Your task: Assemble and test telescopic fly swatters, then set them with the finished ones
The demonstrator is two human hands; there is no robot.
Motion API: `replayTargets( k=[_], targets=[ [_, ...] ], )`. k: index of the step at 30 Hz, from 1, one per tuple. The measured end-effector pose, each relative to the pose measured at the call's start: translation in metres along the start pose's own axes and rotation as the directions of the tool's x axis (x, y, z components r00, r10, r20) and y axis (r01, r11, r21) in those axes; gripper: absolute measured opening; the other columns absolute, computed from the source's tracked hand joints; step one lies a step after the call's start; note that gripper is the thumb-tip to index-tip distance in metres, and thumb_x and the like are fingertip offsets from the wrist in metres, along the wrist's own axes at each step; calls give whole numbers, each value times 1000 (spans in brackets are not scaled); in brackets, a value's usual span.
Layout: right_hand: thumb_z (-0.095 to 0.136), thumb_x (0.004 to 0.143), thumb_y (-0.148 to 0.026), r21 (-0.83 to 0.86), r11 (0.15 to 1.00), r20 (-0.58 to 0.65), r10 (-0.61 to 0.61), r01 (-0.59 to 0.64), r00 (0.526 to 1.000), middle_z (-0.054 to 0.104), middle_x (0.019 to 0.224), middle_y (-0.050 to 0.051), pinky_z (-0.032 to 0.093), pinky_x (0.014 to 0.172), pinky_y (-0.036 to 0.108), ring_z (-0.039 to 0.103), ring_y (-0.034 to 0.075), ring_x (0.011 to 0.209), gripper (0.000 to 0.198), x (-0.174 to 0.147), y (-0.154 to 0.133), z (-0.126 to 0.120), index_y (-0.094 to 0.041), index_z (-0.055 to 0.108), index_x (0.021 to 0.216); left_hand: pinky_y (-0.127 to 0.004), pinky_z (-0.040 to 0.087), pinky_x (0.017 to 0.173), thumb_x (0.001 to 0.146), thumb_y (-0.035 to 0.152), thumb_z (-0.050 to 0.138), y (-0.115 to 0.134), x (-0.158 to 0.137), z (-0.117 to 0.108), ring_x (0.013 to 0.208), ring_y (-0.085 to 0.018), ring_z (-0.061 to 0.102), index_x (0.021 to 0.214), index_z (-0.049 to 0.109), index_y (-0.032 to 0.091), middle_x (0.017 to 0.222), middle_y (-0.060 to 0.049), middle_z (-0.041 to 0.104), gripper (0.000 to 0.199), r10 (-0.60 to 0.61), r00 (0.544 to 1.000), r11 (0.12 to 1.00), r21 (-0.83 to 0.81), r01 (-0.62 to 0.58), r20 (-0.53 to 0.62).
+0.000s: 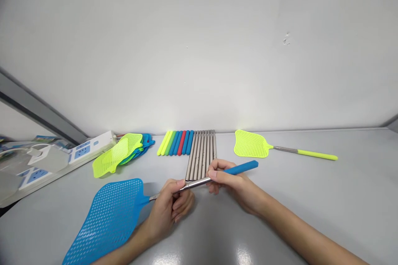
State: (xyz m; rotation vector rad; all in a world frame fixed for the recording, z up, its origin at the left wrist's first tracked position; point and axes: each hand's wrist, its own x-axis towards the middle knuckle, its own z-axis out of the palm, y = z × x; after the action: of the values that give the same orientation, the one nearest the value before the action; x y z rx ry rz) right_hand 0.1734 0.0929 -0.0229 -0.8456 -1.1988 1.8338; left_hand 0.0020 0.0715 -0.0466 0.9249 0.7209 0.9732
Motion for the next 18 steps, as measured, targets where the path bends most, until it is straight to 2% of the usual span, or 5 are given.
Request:
replayTargets(
  k=[4,6,10,13,18],
  targets=[
    [42,80,-28,-224,974,92,8,13,996,53,58,3,34,59,27,47,13,58,29,-1,-3,1,-14,55,58,-25,13,36,81,32,33,-3,-1,-1,31,-6,20,40,26,19,34,6,21,44,-7,999,1000,-28,8,35],
    [33,83,-28,-260,966,157,28,14,987,55,57,4,35,61,29,49,15,58,39,-3,-3,2,-14,56,55,-24,13,37,80,32,35,-4,-1,-2,32,-6,19,40,26,19,34,6,20,43,0,998,1000,-29,2,55],
    [25,83,-33,-148,989,258,65,-27,964,55,50,6,35,57,29,50,15,52,50,-8,8,4,-13,54,48,-24,14,39,80,34,34,-5,-5,-3,35,-6,19,43,27,19,38,7,21,40,-7,996,1000,30,4,89],
    [18,84,-35,46,994,279,87,-104,956,54,44,6,34,49,26,49,13,44,55,-9,20,5,-14,50,45,-24,16,41,82,37,30,0,-9,-4,40,-8,20,47,28,19,42,6,22,39,-58,996,980,195,44,64],
    [15,84,-35,207,965,314,92,-162,945,53,40,6,35,48,26,48,12,37,58,-9,28,7,-13,50,43,-24,25,48,82,41,33,12,-16,-7,47,-10,30,49,35,19,48,4,32,40,-36,998,799,598,64,-58]
  ],
)
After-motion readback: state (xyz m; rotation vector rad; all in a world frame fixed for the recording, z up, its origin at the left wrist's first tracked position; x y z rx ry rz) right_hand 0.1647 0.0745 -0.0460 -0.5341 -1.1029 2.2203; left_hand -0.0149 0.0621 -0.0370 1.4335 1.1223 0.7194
